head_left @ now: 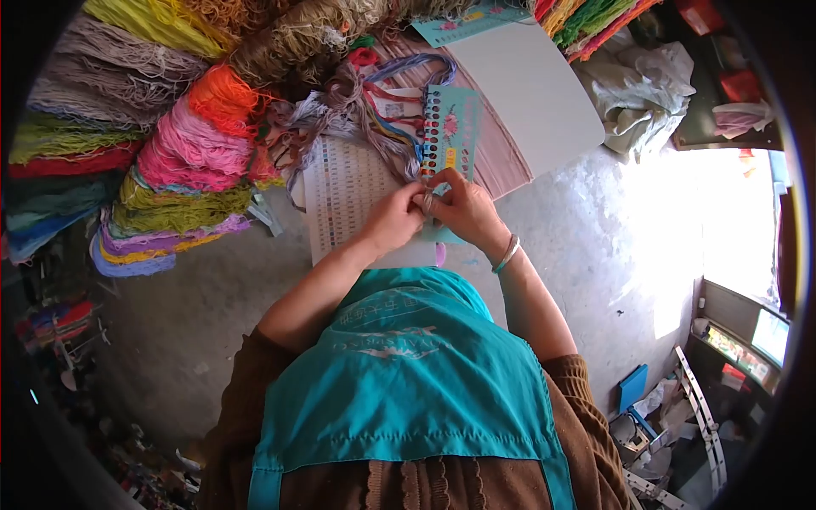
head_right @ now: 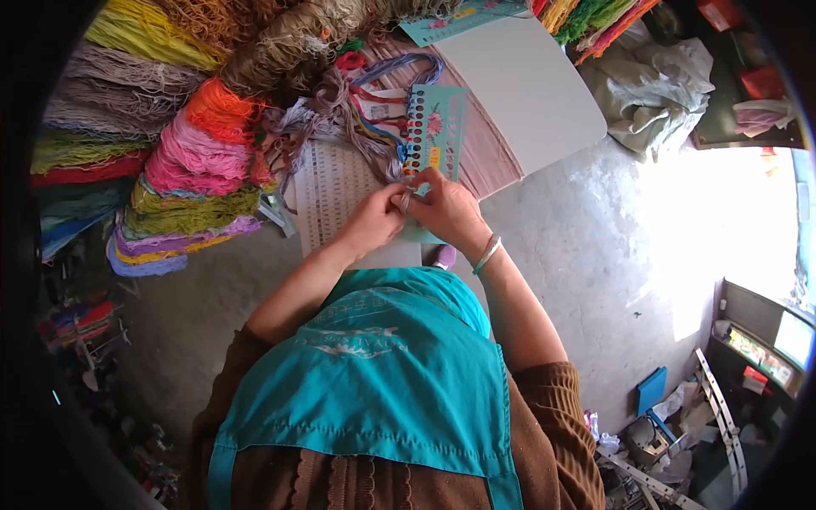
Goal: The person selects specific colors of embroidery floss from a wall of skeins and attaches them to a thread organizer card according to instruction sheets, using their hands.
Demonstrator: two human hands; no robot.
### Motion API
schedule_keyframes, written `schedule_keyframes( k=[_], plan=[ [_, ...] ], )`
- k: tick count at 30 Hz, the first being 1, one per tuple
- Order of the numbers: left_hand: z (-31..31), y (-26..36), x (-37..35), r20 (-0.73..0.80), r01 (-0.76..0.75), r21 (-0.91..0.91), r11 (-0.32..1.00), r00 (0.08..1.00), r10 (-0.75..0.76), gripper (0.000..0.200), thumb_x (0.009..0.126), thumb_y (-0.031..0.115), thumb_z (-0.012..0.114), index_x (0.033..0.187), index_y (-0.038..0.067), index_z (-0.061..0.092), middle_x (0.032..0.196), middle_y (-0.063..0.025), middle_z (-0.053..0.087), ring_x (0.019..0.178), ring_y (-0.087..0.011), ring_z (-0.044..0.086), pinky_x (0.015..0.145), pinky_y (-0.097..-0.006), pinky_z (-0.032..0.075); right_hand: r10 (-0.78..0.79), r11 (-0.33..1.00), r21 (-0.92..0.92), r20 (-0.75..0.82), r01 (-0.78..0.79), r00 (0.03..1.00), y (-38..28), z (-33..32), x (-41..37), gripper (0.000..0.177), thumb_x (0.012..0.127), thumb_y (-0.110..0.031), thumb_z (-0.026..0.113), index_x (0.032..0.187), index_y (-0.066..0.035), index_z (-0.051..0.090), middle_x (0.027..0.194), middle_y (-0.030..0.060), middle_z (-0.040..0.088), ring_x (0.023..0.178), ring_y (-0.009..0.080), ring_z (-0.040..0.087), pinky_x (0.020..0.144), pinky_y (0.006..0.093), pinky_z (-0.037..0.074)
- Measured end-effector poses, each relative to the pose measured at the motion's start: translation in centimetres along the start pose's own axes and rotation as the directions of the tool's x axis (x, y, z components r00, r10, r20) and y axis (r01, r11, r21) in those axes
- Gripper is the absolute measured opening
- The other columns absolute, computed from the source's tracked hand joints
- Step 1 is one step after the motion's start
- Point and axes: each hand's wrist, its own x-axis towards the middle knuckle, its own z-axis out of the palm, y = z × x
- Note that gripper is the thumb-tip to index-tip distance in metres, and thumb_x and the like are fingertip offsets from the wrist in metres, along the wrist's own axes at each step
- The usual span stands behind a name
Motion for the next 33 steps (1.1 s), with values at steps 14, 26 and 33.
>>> schedule_keyframes(
  k=[14, 26, 33],
  plan=[
    [-25.4, -4.7, -13.1, -0.529, -0.515, -0.848, -0.122, 0.829, 0.182, 0.010, 0.102, 0.007, 0.049, 0.096, 0.003, 0.057, 0.066, 0.0034, 0.048, 0.052, -0.0066, 0.046, 0.049, -0.0199, 0.036, 0.051, 0.992, -0.120, 0.021, -0.048, 0.998, -1.3, 0.1, -0.1, 0.049, 0.092, -0.050, 0.062, 0.115, -0.007, 0.056, 0.072, 0.0099, 0.072, 0.074, 0.0321, 0.071, 0.067, 0.0441, 0.052],
    [-8.4, -1.2, -6.7, -0.368, 0.082, 0.488, 0.869, 0.922, 0.120, 0.047, 0.079, 0.017, 0.080, 0.121, 0.005, 0.062, 0.105, -0.0148, 0.060, 0.072, -0.0244, 0.064, 0.068, -0.0378, 0.052, -0.336, 0.859, -0.419, -0.029, 0.294, 0.941, 0.1, 1.6, -1.0, 0.023, 0.080, -0.013, 0.067, 0.101, -0.005, 0.061, 0.097, 0.0145, 0.062, 0.080, 0.0367, 0.065, 0.069, 0.0471, 0.055],
    [-7.0, -0.7, -5.0, -0.226, 0.059, 0.808, 0.587, 0.950, 0.216, 0.035, 0.081, 0.018, 0.075, 0.110, 0.007, 0.059, 0.112, -0.0198, 0.059, 0.089, -0.0405, 0.064, 0.075, -0.0490, 0.052, -0.318, 0.852, -0.456, -0.065, 0.255, 0.946, 0.0, 2.2, -0.6, 0.022, 0.079, -0.015, 0.067, 0.099, -0.006, 0.062, 0.095, 0.0130, 0.063, 0.078, 0.0359, 0.065, 0.065, 0.0470, 0.054]
  ],
)
